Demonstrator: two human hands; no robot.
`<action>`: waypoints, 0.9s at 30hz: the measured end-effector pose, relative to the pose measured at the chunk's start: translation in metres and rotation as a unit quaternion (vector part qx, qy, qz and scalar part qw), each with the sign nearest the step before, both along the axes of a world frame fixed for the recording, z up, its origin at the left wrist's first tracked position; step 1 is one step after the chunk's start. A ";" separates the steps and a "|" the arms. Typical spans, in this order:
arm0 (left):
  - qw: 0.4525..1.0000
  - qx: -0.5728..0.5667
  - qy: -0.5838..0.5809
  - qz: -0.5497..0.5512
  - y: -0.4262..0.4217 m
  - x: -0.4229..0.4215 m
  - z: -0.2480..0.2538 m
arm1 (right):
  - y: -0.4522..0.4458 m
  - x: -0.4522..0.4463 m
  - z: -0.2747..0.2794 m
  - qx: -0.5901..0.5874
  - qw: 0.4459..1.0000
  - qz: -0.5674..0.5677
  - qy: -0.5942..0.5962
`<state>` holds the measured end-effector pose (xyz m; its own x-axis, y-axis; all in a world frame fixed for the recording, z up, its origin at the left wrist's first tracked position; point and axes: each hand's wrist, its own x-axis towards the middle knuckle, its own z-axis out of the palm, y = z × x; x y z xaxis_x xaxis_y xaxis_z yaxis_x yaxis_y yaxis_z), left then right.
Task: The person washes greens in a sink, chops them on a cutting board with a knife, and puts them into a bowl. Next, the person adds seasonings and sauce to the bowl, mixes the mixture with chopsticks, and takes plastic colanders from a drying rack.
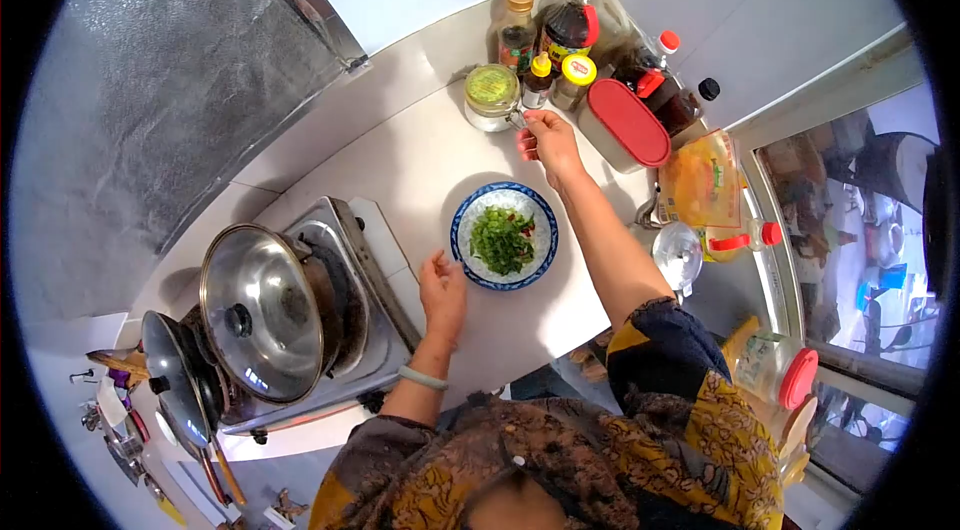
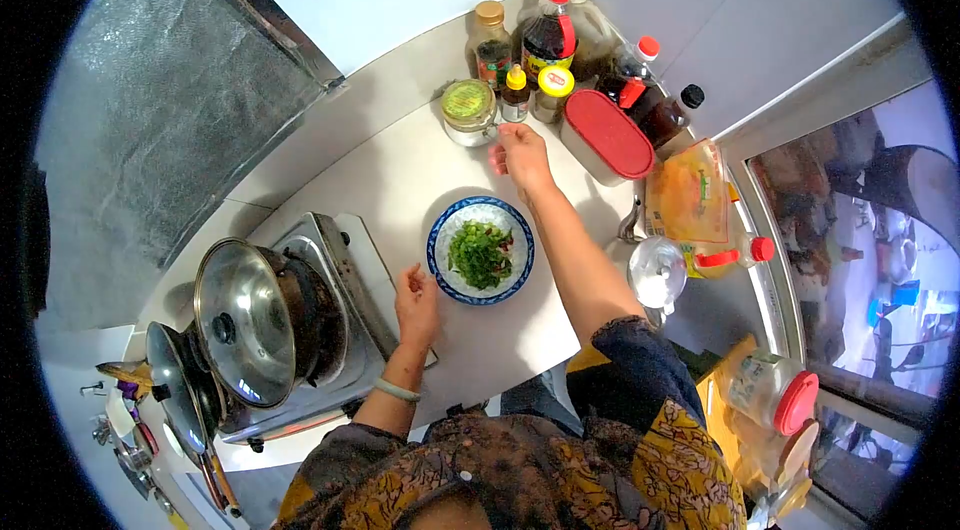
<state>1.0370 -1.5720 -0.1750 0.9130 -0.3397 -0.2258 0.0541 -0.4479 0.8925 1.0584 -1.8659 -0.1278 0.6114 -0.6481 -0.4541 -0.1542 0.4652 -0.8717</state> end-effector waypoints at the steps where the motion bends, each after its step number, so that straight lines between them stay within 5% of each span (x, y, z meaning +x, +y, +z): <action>1: 1.000 -0.014 -0.013 -0.008 -0.005 0.005 0.005 | -0.003 0.004 -0.003 0.000 1.000 0.002 0.003; 13: 0.995 -0.083 0.016 -0.053 -0.026 0.014 0.041 | -0.020 0.025 0.022 0.122 0.988 0.010 -0.092; 27: 0.978 -0.140 0.147 -0.046 0.015 -0.015 0.052 | -0.023 0.114 0.072 -0.050 0.986 0.148 -0.055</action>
<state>1.0217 -1.5566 -0.1234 0.7851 -0.5034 -0.3609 0.2982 -0.2034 0.9326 1.1727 -1.8886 -0.0559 0.8223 -0.4726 -0.3169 -0.1719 0.3246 -0.9301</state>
